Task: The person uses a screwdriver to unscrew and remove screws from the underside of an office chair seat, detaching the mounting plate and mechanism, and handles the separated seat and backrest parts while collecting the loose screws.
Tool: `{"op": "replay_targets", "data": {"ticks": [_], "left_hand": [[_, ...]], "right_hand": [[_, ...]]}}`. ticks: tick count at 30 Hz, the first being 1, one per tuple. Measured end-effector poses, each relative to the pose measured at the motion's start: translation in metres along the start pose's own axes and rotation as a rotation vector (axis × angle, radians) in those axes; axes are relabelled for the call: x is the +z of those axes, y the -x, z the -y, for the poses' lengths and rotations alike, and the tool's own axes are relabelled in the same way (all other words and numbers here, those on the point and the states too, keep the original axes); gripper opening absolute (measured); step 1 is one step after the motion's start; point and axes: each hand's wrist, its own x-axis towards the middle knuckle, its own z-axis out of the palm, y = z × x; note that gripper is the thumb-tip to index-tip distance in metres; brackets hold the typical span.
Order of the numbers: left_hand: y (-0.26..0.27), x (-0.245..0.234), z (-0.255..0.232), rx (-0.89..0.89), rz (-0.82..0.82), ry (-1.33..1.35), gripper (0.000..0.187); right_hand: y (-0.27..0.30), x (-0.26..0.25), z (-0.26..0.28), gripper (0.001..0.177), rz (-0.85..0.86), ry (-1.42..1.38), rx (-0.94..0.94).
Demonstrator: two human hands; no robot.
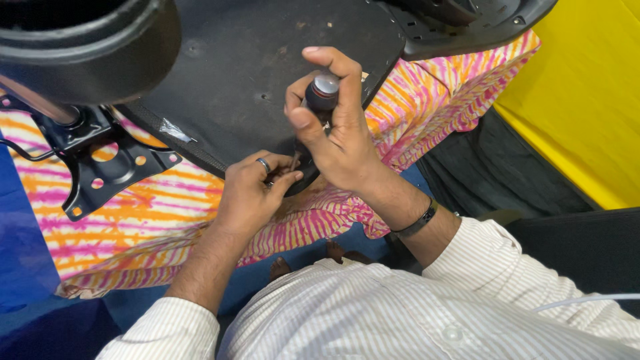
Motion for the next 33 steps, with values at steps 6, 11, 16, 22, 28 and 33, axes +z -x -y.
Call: {"op": "replay_targets", "data": {"ticks": [6,11,16,22,28,33], "left_hand": [[-0.002,-0.008,0.000,-0.067,0.090,0.034,0.022],[-0.003,-0.011,-0.001,0.036,0.116,0.007,0.018],[-0.004,-0.010,-0.003,0.024,0.105,-0.004,0.023],[-0.003,-0.007,-0.004,0.036,0.091,0.008,0.021],[-0.002,-0.003,0.000,0.007,0.049,0.056,0.025],[-0.002,-0.002,0.004,-0.069,0.028,0.081,0.021]], "right_hand": [[-0.007,0.005,0.009,0.042,0.030,-0.127,0.032],[-0.003,0.002,0.010,0.062,0.065,0.008,0.020],[-0.006,0.003,0.004,0.058,0.024,0.073,0.128],[-0.011,-0.001,0.012,0.053,0.082,-0.232,-0.052],[-0.011,-0.002,0.014,0.041,0.060,-0.219,0.132],[-0.012,-0.001,0.007,0.037,0.008,-0.288,0.205]]}}
